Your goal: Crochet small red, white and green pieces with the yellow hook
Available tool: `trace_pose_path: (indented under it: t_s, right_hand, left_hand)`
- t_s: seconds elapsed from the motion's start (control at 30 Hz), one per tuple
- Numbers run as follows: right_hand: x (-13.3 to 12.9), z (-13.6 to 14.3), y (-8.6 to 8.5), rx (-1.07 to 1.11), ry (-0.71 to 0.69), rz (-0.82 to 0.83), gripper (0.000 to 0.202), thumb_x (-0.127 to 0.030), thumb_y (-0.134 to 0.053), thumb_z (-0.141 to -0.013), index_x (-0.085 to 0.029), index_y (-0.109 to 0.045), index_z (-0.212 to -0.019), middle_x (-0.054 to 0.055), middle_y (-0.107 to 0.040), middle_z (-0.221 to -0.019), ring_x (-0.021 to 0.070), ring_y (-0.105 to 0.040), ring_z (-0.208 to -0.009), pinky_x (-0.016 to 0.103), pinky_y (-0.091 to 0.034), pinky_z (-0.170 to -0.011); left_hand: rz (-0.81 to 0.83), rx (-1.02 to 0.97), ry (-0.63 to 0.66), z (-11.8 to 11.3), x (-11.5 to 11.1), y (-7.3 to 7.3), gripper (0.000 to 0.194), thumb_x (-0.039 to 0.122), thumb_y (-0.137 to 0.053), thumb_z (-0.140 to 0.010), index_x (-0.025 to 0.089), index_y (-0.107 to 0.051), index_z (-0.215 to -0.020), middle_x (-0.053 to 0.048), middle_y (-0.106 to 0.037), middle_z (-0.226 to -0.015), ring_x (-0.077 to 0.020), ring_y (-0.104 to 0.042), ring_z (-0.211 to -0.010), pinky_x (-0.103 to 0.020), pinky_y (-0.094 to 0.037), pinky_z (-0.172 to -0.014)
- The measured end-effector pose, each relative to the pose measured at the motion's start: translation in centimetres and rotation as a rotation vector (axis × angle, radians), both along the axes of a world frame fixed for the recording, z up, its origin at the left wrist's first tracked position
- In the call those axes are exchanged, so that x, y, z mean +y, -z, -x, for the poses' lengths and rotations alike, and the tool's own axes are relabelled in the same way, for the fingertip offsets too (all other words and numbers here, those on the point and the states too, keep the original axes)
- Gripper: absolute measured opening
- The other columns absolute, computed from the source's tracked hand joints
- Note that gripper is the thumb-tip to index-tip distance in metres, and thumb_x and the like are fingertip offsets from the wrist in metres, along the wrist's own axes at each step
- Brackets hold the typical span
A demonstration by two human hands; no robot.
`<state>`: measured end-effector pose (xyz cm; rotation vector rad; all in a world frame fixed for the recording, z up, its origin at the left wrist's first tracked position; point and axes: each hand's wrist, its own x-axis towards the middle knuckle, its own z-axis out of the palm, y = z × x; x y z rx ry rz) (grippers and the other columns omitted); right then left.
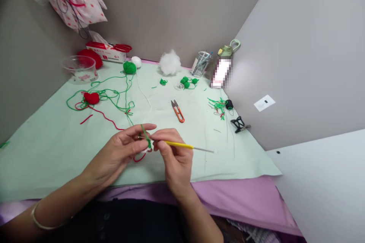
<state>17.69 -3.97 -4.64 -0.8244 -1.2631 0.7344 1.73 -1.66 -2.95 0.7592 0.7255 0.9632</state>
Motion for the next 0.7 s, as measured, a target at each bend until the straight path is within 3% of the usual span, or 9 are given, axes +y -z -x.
trace_pose_path:
  t_s: [0.07, 0.17, 0.43, 0.7]
  right_hand:
    - [0.0, 0.3, 0.3, -0.044, 0.008, -0.003, 0.016, -0.023, -0.065, -0.1, -0.027, -0.08, -0.103, 0.006, -0.078, -0.098, 0.0193, -0.071, -0.091, 0.033, -0.06, -0.075]
    - [0.0, 0.2, 0.6, 0.004, -0.011, 0.03, 0.017, -0.022, -0.064, -0.101, -0.028, -0.08, -0.105, 0.004, -0.078, -0.096, 0.0162, -0.069, -0.083, 0.03, -0.058, -0.071]
    - [0.5, -0.4, -0.1, 0.235, -0.132, 0.145, 0.016, -0.033, -0.066, -0.1, -0.022, -0.076, -0.094, 0.003, -0.077, -0.086, 0.0121, -0.065, -0.065, 0.026, -0.057, -0.064]
    - [-0.6, -1.1, -0.6, -0.08, -0.051, 0.014, 0.02, -0.024, -0.053, -0.106, -0.024, -0.072, -0.104, 0.004, -0.077, -0.095, 0.016, -0.069, -0.076, 0.032, -0.059, -0.07]
  left_hand:
    - [-0.047, 0.031, 0.007, -0.1, -0.2, 0.2, 0.044, 0.027, -0.09, -0.078, 0.028, -0.08, -0.121, -0.001, -0.072, -0.089, -0.0148, -0.064, -0.086, -0.028, -0.051, -0.086]
    - [-0.074, 0.062, 0.014, 0.0, -0.3, 0.4, 0.044, 0.027, -0.09, -0.079, 0.032, -0.08, -0.122, 0.0, -0.071, -0.09, -0.0146, -0.065, -0.089, -0.029, -0.051, -0.089]
    - [-0.134, 0.164, 0.05, 0.8, -0.2, 0.0, 0.028, 0.032, -0.083, -0.086, 0.032, -0.083, -0.115, 0.001, -0.063, -0.088, -0.0103, -0.052, -0.073, -0.024, -0.04, -0.064]
    - [-0.166, 0.174, 0.047, 1.1, -0.3, -0.4, 0.027, 0.033, -0.079, -0.09, 0.029, -0.081, -0.117, 0.002, -0.06, -0.082, -0.0122, -0.051, -0.072, -0.027, -0.041, -0.067]
